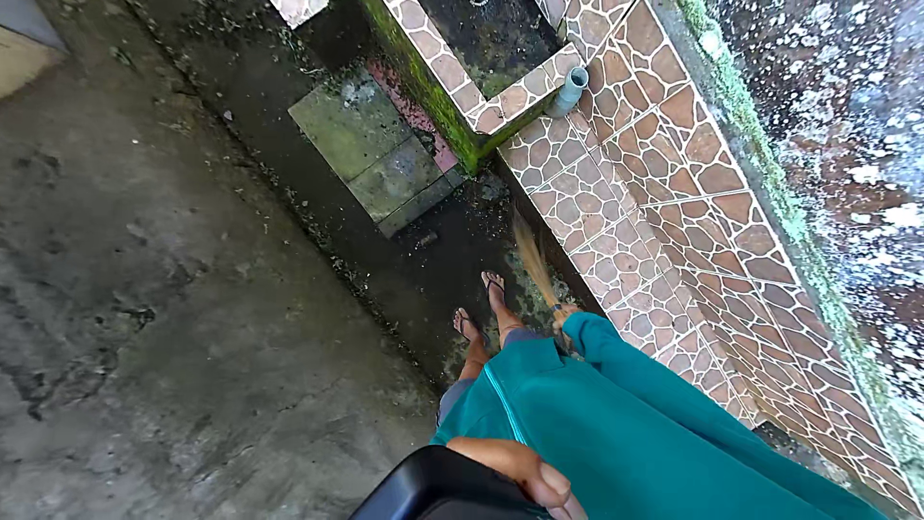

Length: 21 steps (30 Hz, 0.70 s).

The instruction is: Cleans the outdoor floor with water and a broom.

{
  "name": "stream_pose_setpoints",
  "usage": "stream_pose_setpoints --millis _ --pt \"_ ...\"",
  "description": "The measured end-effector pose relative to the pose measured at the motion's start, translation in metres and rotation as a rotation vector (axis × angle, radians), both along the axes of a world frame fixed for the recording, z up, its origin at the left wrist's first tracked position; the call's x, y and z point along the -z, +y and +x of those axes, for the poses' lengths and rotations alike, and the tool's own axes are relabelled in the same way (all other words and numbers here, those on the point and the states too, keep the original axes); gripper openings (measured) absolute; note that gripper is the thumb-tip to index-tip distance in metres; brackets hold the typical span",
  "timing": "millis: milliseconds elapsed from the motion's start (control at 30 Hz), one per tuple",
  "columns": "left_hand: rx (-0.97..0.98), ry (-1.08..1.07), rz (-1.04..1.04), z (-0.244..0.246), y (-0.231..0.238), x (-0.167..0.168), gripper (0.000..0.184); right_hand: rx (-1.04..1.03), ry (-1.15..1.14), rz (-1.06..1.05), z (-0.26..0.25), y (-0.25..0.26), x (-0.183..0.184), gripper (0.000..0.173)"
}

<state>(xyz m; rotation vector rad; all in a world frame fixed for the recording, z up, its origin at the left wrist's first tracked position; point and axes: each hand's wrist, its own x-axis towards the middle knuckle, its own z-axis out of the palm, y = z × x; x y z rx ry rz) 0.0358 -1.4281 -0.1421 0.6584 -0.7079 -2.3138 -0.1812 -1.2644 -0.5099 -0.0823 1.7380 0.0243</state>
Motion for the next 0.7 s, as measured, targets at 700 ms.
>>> stream_pose_setpoints --millis 700 --pt "-0.040 -0.036 0.031 0.007 -0.003 -0.004 0.095 -0.416 0.009 0.025 0.018 -0.017 0.051 0.087"
